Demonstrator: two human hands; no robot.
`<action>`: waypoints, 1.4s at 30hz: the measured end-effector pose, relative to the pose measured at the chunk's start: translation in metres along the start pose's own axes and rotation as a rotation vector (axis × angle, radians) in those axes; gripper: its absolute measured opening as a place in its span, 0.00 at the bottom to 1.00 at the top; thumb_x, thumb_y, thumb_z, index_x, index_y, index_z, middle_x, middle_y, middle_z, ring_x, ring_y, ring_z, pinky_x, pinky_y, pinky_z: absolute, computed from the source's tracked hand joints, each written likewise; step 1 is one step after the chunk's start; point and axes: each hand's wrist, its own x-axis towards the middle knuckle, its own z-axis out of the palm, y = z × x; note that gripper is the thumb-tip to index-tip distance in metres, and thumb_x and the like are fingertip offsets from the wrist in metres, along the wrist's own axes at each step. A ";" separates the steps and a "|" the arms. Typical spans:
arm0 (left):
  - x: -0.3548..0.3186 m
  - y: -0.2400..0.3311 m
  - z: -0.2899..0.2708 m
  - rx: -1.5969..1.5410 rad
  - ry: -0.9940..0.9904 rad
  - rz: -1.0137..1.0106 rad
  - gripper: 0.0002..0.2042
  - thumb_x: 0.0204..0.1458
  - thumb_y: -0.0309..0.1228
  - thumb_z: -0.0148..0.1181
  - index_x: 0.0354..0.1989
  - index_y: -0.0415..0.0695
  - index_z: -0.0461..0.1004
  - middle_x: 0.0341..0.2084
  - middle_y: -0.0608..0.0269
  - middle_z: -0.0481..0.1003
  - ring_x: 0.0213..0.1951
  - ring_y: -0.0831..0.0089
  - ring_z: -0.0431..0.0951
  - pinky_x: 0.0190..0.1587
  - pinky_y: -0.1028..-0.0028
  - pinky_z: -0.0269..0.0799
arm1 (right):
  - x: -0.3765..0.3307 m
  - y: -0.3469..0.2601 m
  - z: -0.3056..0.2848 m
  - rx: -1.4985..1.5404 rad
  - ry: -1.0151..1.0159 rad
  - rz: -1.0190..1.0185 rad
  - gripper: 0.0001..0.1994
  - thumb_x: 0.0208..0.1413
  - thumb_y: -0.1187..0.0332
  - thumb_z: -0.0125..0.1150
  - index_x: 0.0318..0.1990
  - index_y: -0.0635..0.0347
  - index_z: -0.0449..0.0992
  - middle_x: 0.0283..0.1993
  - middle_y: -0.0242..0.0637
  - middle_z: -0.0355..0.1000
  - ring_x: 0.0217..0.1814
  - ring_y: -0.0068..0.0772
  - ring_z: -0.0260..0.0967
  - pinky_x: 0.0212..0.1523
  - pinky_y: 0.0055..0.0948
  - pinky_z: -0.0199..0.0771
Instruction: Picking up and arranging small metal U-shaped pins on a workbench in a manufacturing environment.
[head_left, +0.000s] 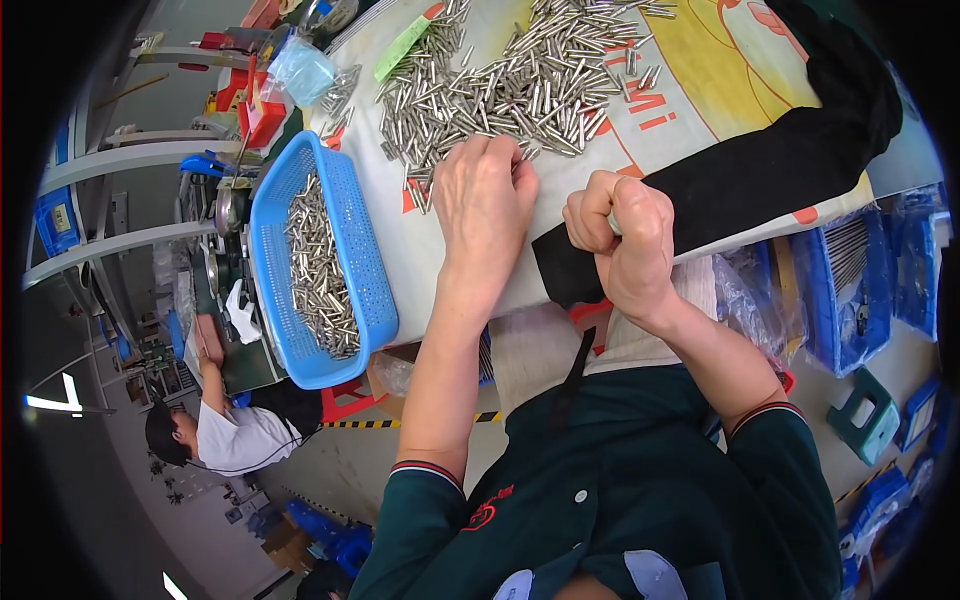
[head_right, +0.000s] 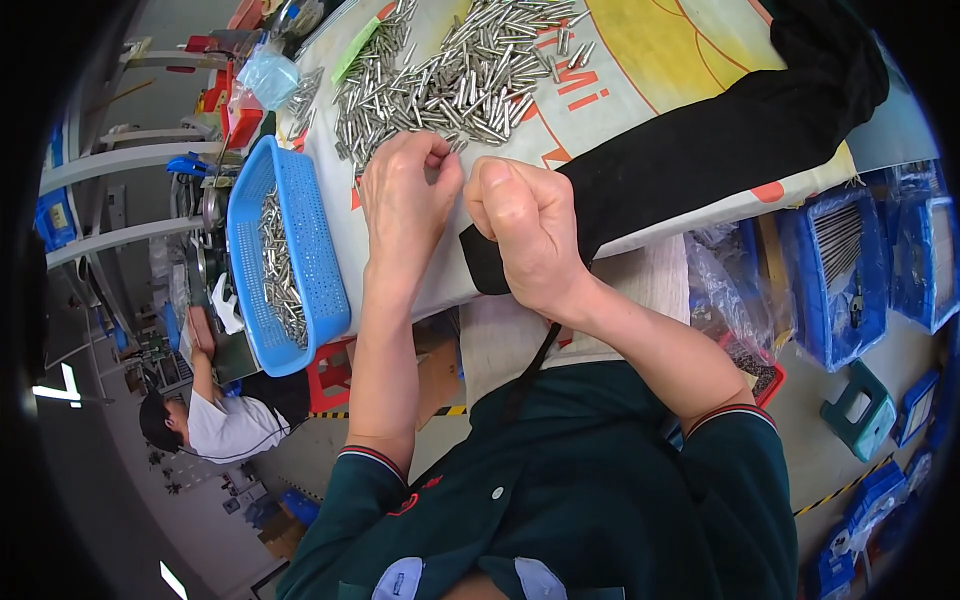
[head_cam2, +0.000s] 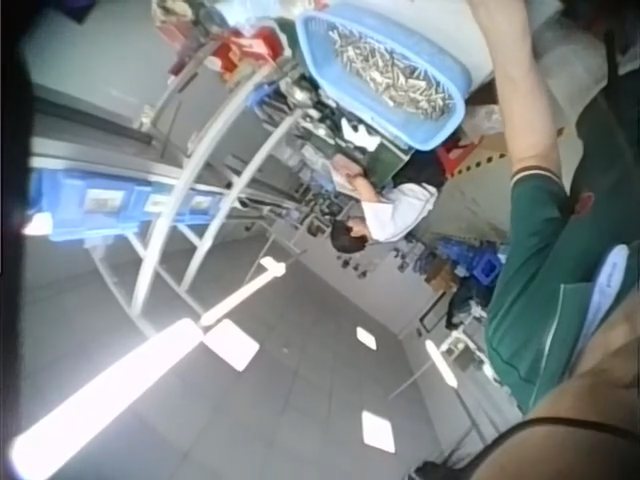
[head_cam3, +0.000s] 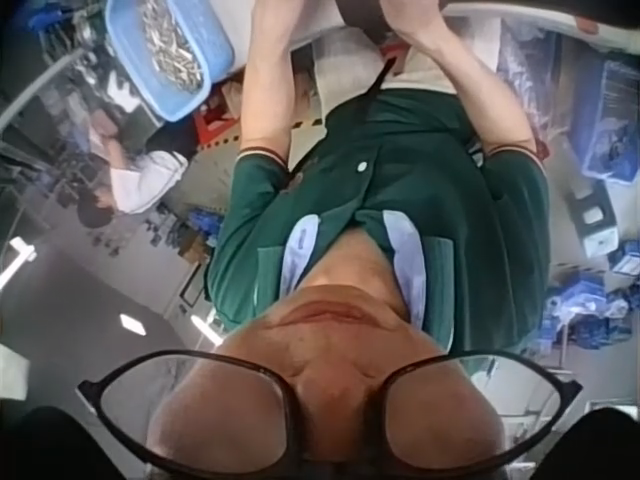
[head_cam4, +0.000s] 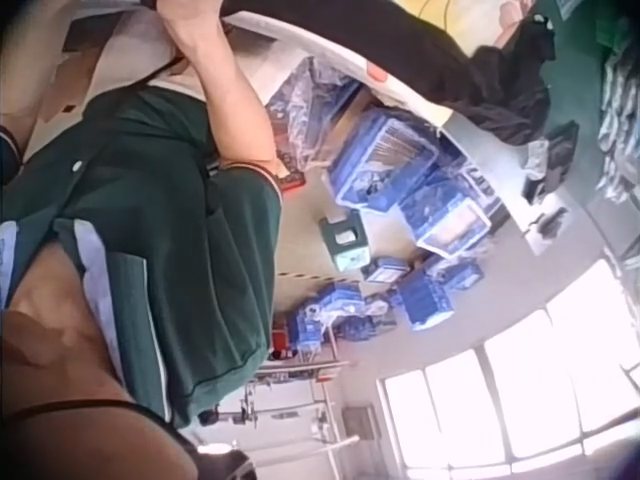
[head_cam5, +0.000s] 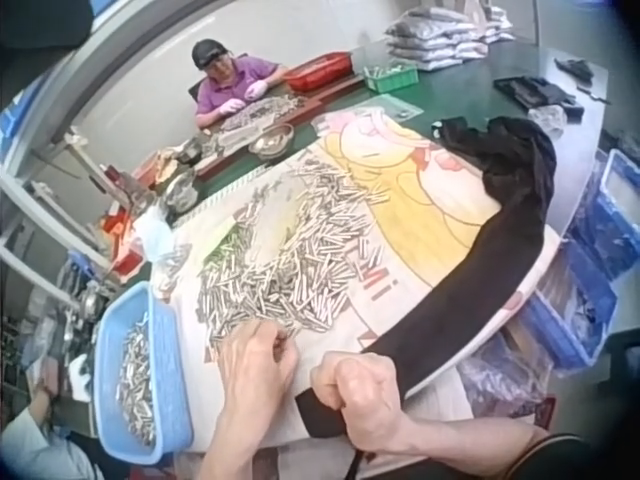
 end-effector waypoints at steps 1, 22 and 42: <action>-0.002 -0.003 0.000 0.003 -0.003 0.036 0.04 0.38 0.23 0.60 0.23 0.37 0.72 0.19 0.57 0.72 0.26 0.59 0.72 0.31 0.64 0.68 | 0.000 0.001 -0.001 0.006 0.003 0.005 0.20 0.61 0.63 0.39 0.17 0.61 0.58 0.15 0.26 0.53 0.19 0.16 0.44 0.19 0.21 0.46; -0.002 -0.010 -0.007 -0.037 -0.058 0.217 0.06 0.34 0.21 0.60 0.24 0.41 0.73 0.22 0.63 0.69 0.30 0.66 0.70 0.36 0.68 0.61 | -0.001 0.004 -0.005 0.087 0.001 -0.038 0.21 0.62 0.61 0.39 0.17 0.61 0.57 0.16 0.26 0.51 0.17 0.15 0.43 0.18 0.21 0.43; -0.052 0.023 -0.033 -0.149 -0.154 0.192 0.07 0.35 0.20 0.61 0.25 0.40 0.73 0.22 0.64 0.70 0.28 0.66 0.71 0.34 0.69 0.61 | 0.003 0.003 -0.001 0.065 0.027 0.010 0.22 0.61 0.55 0.37 0.17 0.58 0.55 0.13 0.25 0.47 0.15 0.16 0.38 0.17 0.22 0.40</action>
